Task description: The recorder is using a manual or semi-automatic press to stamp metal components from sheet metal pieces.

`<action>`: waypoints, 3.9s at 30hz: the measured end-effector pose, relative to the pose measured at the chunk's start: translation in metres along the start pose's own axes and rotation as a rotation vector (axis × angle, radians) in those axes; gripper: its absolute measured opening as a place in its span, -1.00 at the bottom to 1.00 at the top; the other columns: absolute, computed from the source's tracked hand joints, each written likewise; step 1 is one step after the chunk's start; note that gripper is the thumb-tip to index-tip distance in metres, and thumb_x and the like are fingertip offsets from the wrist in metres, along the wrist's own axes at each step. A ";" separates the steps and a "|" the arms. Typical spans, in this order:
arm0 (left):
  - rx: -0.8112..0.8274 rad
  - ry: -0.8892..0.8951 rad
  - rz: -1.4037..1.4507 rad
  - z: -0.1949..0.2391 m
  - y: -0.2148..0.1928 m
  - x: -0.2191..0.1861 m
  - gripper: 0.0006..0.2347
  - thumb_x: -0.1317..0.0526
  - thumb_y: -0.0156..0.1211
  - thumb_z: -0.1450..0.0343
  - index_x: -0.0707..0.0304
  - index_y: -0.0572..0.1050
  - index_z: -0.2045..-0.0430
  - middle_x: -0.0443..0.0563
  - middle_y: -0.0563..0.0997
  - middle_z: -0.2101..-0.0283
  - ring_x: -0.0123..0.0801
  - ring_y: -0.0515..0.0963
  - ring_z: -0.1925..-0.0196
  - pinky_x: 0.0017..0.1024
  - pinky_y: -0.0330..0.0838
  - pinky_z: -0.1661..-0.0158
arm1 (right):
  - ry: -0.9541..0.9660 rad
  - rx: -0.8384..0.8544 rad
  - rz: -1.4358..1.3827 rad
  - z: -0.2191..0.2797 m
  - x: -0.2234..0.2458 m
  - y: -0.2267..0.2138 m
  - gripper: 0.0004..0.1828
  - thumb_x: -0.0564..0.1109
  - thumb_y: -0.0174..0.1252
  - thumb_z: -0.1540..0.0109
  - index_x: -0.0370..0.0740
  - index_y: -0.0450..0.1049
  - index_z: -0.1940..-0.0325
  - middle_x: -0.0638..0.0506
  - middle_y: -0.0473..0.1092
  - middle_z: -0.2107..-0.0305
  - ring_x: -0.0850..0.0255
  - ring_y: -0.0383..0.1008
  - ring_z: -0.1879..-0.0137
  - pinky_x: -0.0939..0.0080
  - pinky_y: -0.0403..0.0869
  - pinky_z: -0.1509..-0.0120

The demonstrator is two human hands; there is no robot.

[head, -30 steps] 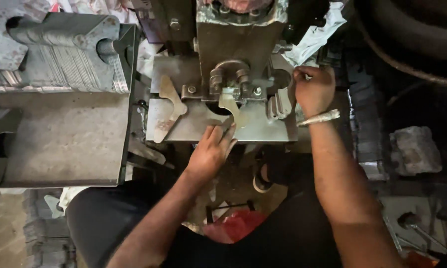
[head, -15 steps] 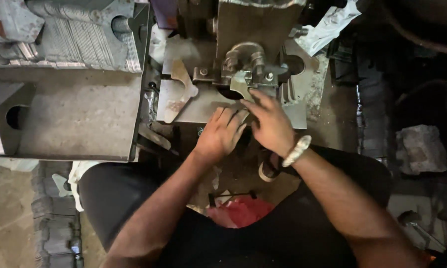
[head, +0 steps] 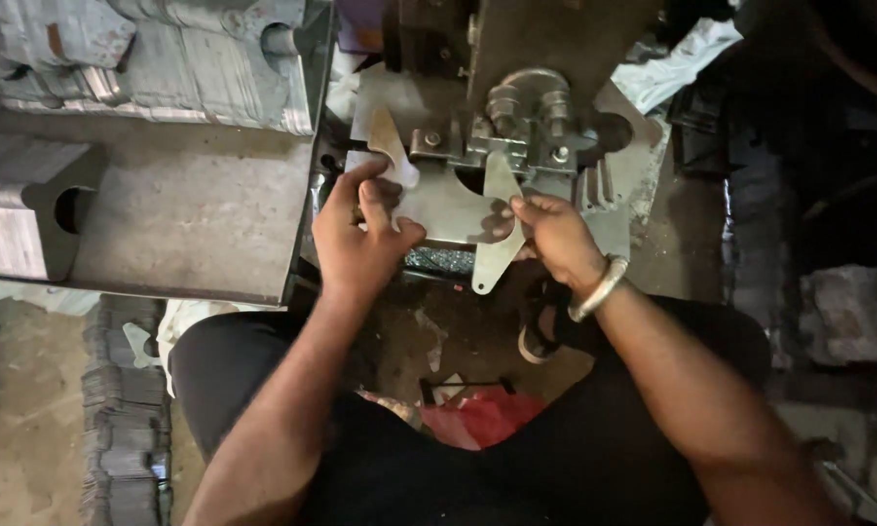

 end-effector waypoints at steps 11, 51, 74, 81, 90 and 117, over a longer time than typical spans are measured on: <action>-0.021 -0.020 -0.026 0.002 -0.003 0.012 -0.83 0.28 0.14 -0.50 0.30 0.56 0.08 0.06 0.68 0.34 -0.37 0.73 0.29 -0.41 0.61 0.25 | -0.016 -0.046 0.005 -0.037 -0.011 -0.012 -0.72 -0.01 0.04 -0.42 -0.27 0.51 0.14 -0.07 0.59 0.36 0.22 0.59 0.34 0.24 0.49 0.40; 1.008 -0.104 0.091 0.198 0.179 -0.034 -0.74 0.13 0.31 -0.40 0.44 0.57 0.28 0.33 0.64 0.36 0.04 0.70 0.30 -0.19 0.56 0.31 | -0.446 -0.578 0.408 -0.006 0.112 -0.195 -0.77 -0.05 0.34 -0.23 -0.21 0.63 0.11 0.01 0.54 0.31 0.22 0.54 0.29 0.13 0.55 0.22; 0.974 0.088 -0.747 -0.043 0.356 -0.071 -0.21 -0.13 0.19 -0.42 0.11 -0.13 -0.47 0.51 0.35 -0.27 0.29 0.46 -0.21 -0.01 0.42 -0.13 | -0.186 -0.547 -0.106 -0.020 0.062 -0.244 -0.84 -0.08 0.12 -0.31 -0.13 0.51 0.08 0.08 0.55 0.32 0.30 0.50 0.31 0.27 0.37 0.37; 0.915 -0.010 -0.613 -0.047 0.417 0.020 -0.39 0.25 0.46 -0.24 0.25 0.30 -0.17 0.40 0.59 -0.04 0.18 0.60 -0.13 0.01 0.52 -0.02 | -0.101 -0.432 0.044 -0.032 0.052 -0.222 -0.68 0.05 0.00 -0.34 -0.05 0.50 -0.10 0.05 0.50 0.15 0.21 0.48 0.09 0.03 0.47 0.15; 0.927 0.017 -0.694 -0.035 0.377 -0.032 -0.31 0.36 0.62 0.01 0.30 0.37 0.00 0.35 0.65 0.10 0.18 0.64 -0.04 -0.01 0.56 0.05 | 0.186 -0.237 -0.018 -0.044 0.037 -0.185 -0.37 0.37 -0.17 -0.35 0.07 0.20 -0.41 -0.01 0.33 -0.17 -0.14 0.45 -0.18 -0.66 0.18 -0.22; 0.816 -0.336 0.501 -0.003 0.288 -0.005 -0.57 0.29 0.16 -0.50 0.25 0.34 -0.31 0.30 0.58 -0.10 -0.26 0.60 0.27 -0.36 0.59 0.33 | -0.182 -0.237 0.079 -0.017 0.050 -0.180 -0.58 0.07 0.16 -0.39 -0.38 0.54 -0.06 -0.01 0.50 0.32 0.25 0.49 0.31 0.22 0.48 0.26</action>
Point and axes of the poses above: each hand's wrist, its own z-axis away from the middle knuckle, its own y-axis out of the palm, x = y × z, the point moved 8 cm from there along -z, towards the middle knuckle
